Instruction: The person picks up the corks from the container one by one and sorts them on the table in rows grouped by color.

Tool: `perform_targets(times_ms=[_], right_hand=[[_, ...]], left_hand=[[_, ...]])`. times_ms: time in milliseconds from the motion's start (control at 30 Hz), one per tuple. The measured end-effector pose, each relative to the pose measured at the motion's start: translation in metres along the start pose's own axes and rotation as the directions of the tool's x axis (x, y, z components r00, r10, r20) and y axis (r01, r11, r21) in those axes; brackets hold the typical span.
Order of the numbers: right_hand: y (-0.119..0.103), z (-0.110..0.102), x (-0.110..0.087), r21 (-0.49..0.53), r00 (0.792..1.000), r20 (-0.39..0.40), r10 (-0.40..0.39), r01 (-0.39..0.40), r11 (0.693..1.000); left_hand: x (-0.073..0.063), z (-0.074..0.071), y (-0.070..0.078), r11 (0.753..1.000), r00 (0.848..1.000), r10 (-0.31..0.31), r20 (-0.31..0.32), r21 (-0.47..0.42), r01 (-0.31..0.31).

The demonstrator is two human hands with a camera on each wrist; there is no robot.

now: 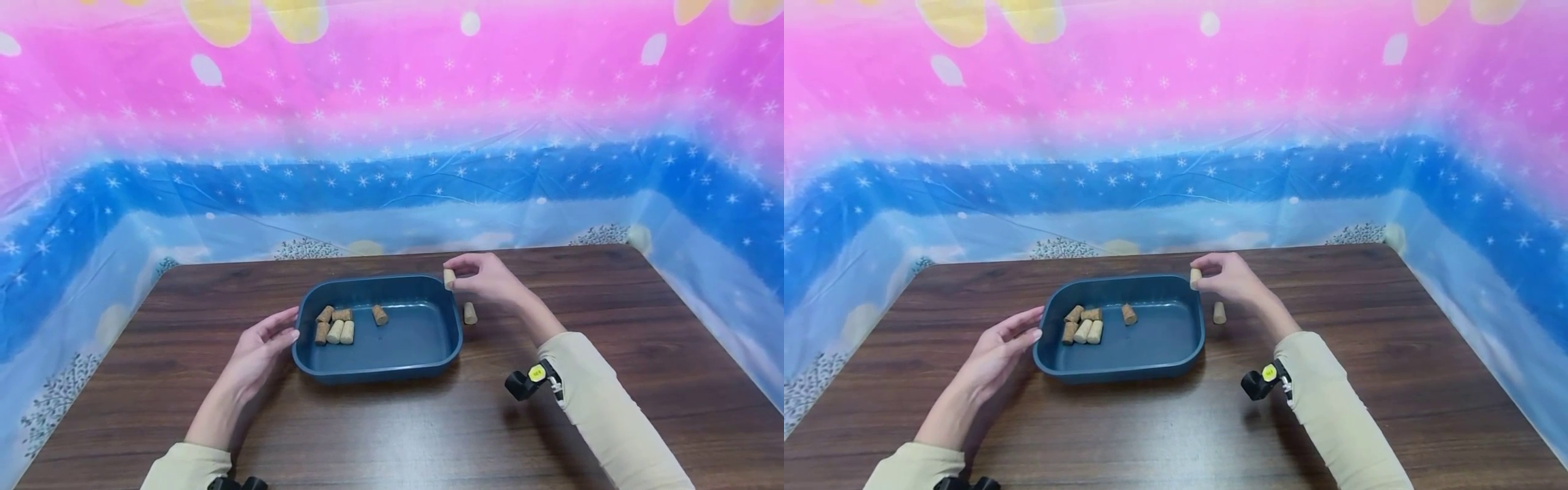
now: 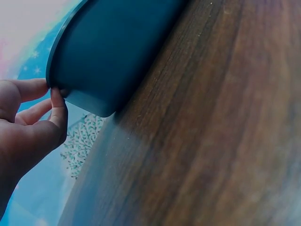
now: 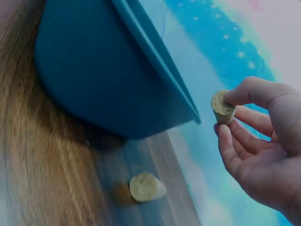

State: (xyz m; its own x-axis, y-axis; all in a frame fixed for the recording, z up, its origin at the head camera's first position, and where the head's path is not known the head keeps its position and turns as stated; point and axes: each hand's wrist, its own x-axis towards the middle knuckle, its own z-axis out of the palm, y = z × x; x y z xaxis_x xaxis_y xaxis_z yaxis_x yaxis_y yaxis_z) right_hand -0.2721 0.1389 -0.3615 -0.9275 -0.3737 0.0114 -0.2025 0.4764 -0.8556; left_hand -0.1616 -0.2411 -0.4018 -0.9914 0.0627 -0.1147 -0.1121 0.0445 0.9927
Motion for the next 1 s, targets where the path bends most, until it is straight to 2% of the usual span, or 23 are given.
perform_targets(times_ms=[1000], right_hand=[[0.059,-0.032,-0.023,-0.089,0.998,0.021,0.066,-0.064,0.994]], left_hand=[[0.0,-0.001,0.0,1.0,1.0,0.012,0.002,0.004,-0.012]])
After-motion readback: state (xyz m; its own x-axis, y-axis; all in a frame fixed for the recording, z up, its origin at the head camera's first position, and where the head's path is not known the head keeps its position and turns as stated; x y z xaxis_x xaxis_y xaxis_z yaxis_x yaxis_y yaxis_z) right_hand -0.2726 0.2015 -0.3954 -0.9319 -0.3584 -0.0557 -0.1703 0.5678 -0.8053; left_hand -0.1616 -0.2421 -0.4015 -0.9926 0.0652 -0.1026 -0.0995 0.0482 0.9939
